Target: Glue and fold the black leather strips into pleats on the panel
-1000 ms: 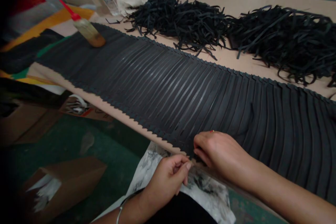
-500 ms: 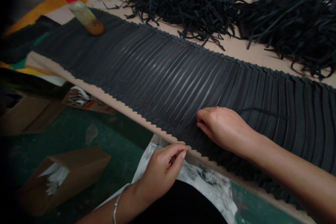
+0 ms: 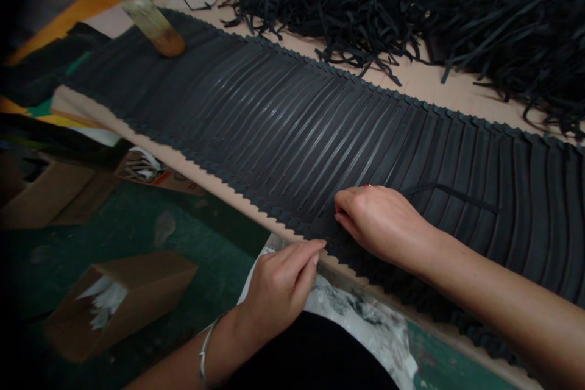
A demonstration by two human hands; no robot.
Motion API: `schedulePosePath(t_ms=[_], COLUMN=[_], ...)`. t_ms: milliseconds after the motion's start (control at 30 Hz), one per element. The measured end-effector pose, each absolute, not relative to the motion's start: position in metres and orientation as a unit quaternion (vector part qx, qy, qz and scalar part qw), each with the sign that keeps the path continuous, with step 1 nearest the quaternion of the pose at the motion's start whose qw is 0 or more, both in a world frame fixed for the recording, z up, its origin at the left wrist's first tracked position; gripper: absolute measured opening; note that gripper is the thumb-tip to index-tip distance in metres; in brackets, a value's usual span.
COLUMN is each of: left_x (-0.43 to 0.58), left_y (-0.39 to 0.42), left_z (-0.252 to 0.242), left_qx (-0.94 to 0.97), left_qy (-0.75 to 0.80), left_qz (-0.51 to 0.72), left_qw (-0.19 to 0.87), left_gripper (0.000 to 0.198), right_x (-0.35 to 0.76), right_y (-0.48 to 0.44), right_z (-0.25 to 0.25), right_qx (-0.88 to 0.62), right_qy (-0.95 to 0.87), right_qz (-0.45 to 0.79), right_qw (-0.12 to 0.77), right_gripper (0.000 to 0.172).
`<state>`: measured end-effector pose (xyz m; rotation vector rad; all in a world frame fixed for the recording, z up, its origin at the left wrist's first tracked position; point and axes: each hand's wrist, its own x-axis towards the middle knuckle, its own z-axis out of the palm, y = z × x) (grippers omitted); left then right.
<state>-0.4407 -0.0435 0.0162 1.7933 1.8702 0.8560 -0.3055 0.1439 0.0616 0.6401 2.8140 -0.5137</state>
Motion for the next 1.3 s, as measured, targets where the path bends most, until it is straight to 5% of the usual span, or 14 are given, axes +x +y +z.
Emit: schedulePosePath(t_ms=[433, 767, 1300], left_x=[-0.438, -0.439, -0.445], left_y=[-0.029, -0.028, -0.024], left_z=[0.024, 0.019, 0.016], left_qx=[0.714, 0.72, 0.742], left_qy=[0.683, 0.677, 0.648], left_qz=[0.105, 0.128, 0.162], left_qw=[0.11, 0.076, 0.055], left_gripper=[0.047, 0.046, 0.045], right_x=[-0.3, -0.291, -0.3], right_y=[0.165, 0.269, 0.283], right_z=[0.068, 0.08, 0.069], right_qx=[0.226, 0.324, 0.34], right_qy=[0.959, 0.932, 0.927], right_qz=[-0.143, -0.159, -0.144], right_qw=[0.092, 0.038, 0.066], right_gripper=[0.014, 0.01, 0.01])
